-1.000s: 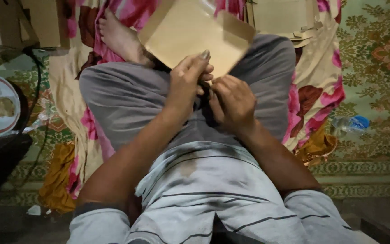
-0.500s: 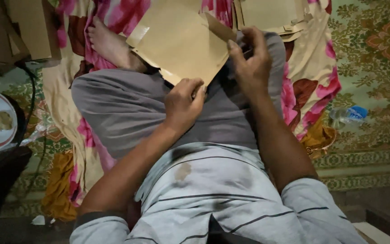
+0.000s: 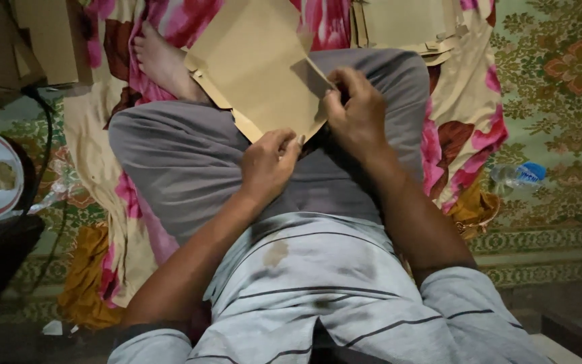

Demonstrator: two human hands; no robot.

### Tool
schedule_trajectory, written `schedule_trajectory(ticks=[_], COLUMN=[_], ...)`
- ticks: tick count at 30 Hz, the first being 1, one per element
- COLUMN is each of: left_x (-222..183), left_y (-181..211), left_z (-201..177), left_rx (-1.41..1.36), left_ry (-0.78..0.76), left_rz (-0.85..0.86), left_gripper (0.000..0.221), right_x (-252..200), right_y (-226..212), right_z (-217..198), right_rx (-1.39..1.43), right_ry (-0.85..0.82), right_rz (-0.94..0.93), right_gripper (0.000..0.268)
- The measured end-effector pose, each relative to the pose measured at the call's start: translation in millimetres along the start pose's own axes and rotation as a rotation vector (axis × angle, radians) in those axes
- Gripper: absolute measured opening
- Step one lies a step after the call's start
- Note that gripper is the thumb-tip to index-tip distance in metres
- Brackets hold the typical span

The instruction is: Assembling small cardboard boxes by folding and tucking tabs.

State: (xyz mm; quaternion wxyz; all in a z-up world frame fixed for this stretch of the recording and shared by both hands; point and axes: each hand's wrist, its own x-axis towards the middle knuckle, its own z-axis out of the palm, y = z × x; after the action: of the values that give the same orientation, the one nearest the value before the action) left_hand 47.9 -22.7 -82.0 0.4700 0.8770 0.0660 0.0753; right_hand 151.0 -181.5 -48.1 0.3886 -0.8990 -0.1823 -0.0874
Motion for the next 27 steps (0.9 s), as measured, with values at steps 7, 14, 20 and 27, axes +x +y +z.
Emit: schedule_trajectory(ticks=[7,14,20,27], left_x=[8.5,23.7,31.6,28.7], left_y=[12.6,15.8,6.5,23.8], left_z=[-28.0,-36.9,-33.5,-46.8], left_rx=[-0.106,-0.468,-0.685,-0.675], left_ry=[0.093,0.013,0.039,0.094], left_rz=[-0.052,-0.395,-0.496,-0.457], left_gripper=[0.030,0.036,0.031,0.016], right_x=[-19.6,-31.9,-38.3,-40.6], right_y=[-27.0,-63.0,-69.7,-71.2], right_z=[6.7,3.4,5.9,-25.2], right_rx=[-0.053,-0.235,-0.306,0.145], right_ry=[0.122,0.183,0.178,0.000], right_rz=[-0.244,-0.414,-0.463,-0.333], right_gripper=[0.023,0.015,0.020,0.027])
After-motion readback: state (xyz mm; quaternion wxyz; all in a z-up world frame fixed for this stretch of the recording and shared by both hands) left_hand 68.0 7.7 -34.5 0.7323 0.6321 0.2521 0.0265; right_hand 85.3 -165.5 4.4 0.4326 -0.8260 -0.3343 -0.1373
